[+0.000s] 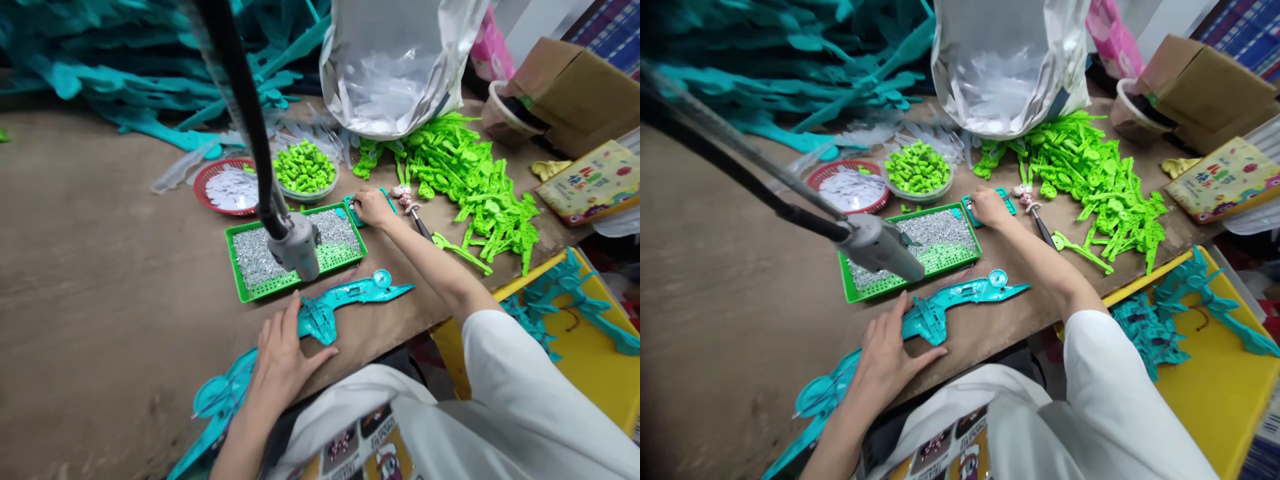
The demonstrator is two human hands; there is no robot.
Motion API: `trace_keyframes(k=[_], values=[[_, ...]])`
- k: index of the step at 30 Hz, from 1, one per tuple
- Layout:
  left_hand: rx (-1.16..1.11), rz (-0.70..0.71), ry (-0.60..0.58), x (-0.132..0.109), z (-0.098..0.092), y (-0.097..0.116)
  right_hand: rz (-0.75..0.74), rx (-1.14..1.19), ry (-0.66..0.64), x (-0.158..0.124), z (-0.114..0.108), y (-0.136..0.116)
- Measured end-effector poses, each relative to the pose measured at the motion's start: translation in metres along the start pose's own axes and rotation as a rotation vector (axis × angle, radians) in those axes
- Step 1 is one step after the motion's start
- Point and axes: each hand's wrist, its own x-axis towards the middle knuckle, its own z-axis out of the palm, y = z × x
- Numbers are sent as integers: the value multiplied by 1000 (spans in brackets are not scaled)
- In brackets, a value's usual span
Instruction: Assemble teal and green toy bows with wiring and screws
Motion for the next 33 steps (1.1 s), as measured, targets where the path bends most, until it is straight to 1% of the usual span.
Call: trace_keyframes(k=[6,13,18,20,21,23,25,26,28,29,31,33], values=[[5,-13,-6,1,-2,5,68,-10,-1,3,-1,-5],[51,7,6,2,-3,6,133,-72,3,2,-2,-11],[101,11,2,3,-5,8,183,1,30,7,-8,-9],[126,5,-5,4,-8,11,204,33,59,4,-15,-9],[134,2,-8,5,-9,14,216,80,94,-2,-20,-11],[142,-6,-8,6,-12,18,240,259,195,-25,-31,-21],[144,-7,-4,8,-15,23,254,502,282,-62,-40,-38],[147,-9,-4,8,-16,26,257,609,294,-84,-43,-50],[157,-9,-8,9,-19,32,276,763,262,-130,-42,-74],[168,-10,-12,9,-21,35,286,807,244,-150,-39,-86],[206,-20,-18,8,-23,41,290,811,229,-182,-29,-105],[257,-33,-23,7,-26,48,301,763,257,-200,-18,-118]])
